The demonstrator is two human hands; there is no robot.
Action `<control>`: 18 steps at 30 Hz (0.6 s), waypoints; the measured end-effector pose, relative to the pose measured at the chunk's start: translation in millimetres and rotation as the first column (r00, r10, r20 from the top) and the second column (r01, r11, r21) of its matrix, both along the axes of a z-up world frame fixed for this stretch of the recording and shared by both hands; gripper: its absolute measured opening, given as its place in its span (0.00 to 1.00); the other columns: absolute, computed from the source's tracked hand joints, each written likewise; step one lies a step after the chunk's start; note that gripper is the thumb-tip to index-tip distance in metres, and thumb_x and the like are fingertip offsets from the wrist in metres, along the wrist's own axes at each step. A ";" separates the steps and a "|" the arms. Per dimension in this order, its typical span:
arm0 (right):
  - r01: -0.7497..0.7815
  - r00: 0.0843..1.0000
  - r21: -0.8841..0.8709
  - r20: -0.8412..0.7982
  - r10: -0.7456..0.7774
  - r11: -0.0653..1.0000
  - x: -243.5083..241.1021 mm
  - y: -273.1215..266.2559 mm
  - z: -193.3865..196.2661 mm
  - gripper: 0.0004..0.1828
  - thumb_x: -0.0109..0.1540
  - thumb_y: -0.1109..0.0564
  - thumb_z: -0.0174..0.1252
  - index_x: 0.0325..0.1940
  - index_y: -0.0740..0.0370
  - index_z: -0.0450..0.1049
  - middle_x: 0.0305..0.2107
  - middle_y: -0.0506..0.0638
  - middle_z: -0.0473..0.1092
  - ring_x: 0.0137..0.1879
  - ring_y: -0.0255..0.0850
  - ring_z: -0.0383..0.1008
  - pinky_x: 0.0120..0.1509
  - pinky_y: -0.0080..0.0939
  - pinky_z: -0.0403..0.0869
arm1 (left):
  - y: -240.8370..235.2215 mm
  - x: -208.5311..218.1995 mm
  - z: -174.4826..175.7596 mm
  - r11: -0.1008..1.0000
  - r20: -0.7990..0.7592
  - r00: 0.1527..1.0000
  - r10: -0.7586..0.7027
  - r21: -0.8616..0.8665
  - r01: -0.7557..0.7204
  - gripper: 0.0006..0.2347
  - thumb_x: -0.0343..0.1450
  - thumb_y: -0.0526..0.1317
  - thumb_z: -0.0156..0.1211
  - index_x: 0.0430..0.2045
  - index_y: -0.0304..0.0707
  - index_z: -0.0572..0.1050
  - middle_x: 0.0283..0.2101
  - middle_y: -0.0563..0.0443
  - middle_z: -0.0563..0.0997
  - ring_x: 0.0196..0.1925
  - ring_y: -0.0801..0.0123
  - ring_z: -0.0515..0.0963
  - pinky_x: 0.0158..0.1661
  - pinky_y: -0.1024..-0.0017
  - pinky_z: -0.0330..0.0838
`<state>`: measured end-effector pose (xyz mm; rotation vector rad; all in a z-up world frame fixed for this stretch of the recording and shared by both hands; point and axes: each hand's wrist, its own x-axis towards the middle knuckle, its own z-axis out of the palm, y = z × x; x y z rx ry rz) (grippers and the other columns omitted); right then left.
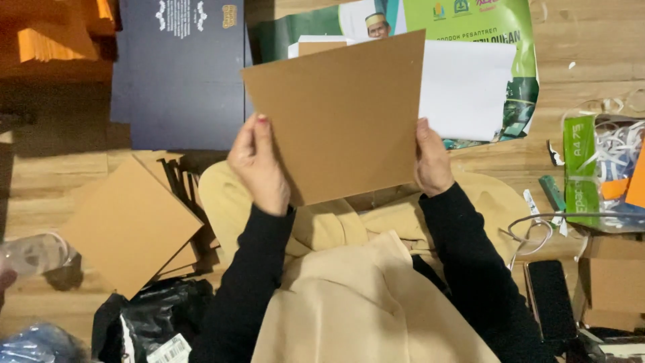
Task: The person places cardboard pieces onto a large printed paper sheet, aligns them within the layout, and presses them down by hand.
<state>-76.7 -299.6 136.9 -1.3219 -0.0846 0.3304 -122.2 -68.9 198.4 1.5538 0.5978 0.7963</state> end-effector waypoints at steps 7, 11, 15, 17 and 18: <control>0.336 0.939 -0.154 -0.020 -0.343 0.929 63.6 -54.2 -45.0 0.10 0.63 0.58 0.47 0.47 0.62 0.66 0.32 0.47 0.70 0.36 0.33 0.71 0.40 0.30 0.74 | -60.4 124.1 -123.4 0.922 -0.016 0.963 -0.270 -0.294 0.254 0.07 0.68 0.39 0.56 0.36 0.39 0.76 0.35 0.53 0.79 0.40 0.79 0.70 0.44 0.73 0.69; 0.460 0.874 -0.208 -0.061 -0.481 0.863 92.8 -73.1 -86.0 0.11 0.61 0.61 0.51 0.48 0.62 0.66 0.32 0.49 0.71 0.34 0.37 0.74 0.39 0.33 0.77 | -60.1 150.9 -137.7 0.866 -0.159 0.852 -0.499 -0.057 0.496 0.08 0.70 0.40 0.52 0.41 0.48 0.75 0.38 0.50 0.79 0.41 0.70 0.77 0.41 0.71 0.74; 0.524 0.828 -0.236 -0.082 -0.555 0.818 115.1 -80.3 -112.3 0.10 0.62 0.59 0.51 0.47 0.61 0.68 0.31 0.48 0.71 0.34 0.35 0.74 0.39 0.33 0.78 | -37.5 154.9 -147.4 0.830 -0.232 0.812 -0.535 0.038 0.557 0.16 0.67 0.34 0.57 0.48 0.46 0.68 0.40 0.47 0.76 0.38 0.67 0.77 0.39 0.73 0.76; 0.553 0.799 -0.261 -0.100 -0.592 0.791 121.3 -88.6 -133.2 0.10 0.63 0.58 0.47 0.47 0.61 0.69 0.30 0.47 0.71 0.33 0.32 0.72 0.38 0.30 0.76 | -29.8 150.0 -146.2 0.760 -0.261 0.714 -0.650 -0.245 0.602 0.13 0.69 0.39 0.54 0.47 0.44 0.69 0.38 0.50 0.78 0.35 0.73 0.77 0.33 0.77 0.77; 0.551 0.798 -0.265 -0.110 -0.592 0.792 118.4 -86.5 -137.0 0.10 0.63 0.58 0.47 0.47 0.61 0.69 0.30 0.47 0.71 0.33 0.32 0.72 0.38 0.30 0.76 | -32.8 147.5 -157.4 0.760 -0.270 0.711 -0.649 -0.250 0.599 0.13 0.69 0.39 0.54 0.47 0.44 0.69 0.38 0.50 0.78 0.35 0.73 0.77 0.33 0.77 0.77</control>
